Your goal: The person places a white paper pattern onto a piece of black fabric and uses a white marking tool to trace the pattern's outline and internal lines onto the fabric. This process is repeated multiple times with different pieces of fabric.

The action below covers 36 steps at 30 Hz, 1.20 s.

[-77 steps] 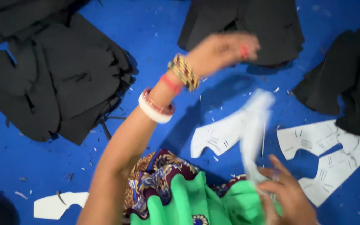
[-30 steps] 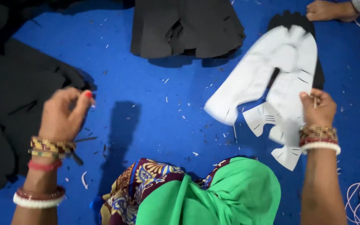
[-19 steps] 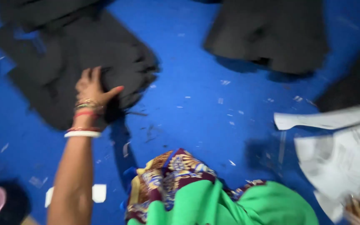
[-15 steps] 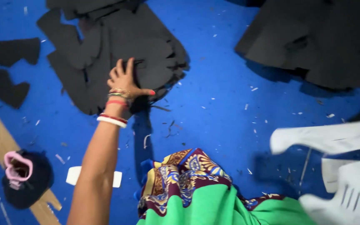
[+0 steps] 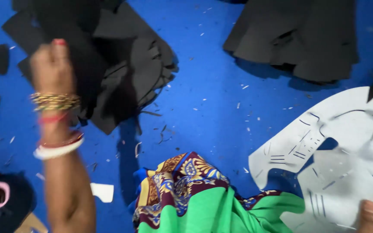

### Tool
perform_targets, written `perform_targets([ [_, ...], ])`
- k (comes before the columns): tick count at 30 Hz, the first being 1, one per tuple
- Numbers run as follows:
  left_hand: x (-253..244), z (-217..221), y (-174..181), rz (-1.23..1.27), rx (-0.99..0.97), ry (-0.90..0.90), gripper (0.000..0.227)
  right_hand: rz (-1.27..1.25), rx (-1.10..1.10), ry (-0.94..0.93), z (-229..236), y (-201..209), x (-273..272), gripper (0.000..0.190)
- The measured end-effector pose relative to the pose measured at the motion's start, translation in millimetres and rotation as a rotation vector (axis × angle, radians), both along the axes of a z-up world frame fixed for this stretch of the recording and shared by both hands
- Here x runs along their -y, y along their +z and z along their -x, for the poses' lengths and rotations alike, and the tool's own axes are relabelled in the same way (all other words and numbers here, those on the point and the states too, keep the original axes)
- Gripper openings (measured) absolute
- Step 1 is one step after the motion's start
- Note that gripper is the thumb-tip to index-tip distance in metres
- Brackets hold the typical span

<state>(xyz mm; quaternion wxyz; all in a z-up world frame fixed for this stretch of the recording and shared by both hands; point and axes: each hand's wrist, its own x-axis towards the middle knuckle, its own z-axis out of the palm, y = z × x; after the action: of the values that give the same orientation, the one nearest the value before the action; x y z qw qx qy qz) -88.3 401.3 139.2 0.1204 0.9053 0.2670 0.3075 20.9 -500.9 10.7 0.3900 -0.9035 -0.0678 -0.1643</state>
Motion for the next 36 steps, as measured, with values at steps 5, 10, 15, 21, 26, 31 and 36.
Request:
perform_targets([
  [5, 146, 8, 146, -0.082, -0.212, 0.042, 0.051, -0.013, -0.02, -0.026, 25, 154, -165, 0.029],
  [10, 254, -79, 124, -0.253, -0.403, -0.449, 0.037, -0.398, 0.015, 0.196, -58, 198, -228, 0.029],
  [15, 334, -150, -59, 0.428, -0.513, -0.603, 0.08, -0.491, -0.146, 0.129, -233, 90, -198, 0.027],
  [21, 361, -108, -121, -0.053, -0.72, -0.552, 0.097, -0.239, 0.005, 0.194, -264, 65, -179, 0.022],
  [26, 370, -105, -153, -0.05, -0.543, -0.489, 0.099, -0.352, -0.053, 0.239, -102, 196, -228, 0.029],
  [31, 341, -103, -149, -0.07, -0.479, -0.641, 0.095, -0.292, -0.216, 0.236, -12, 185, -181, 0.043],
  [36, 313, -105, -180, 0.012, -0.679, -0.674, 0.076, -0.855, -0.291, 0.364, 12, 187, -215, 0.036],
])
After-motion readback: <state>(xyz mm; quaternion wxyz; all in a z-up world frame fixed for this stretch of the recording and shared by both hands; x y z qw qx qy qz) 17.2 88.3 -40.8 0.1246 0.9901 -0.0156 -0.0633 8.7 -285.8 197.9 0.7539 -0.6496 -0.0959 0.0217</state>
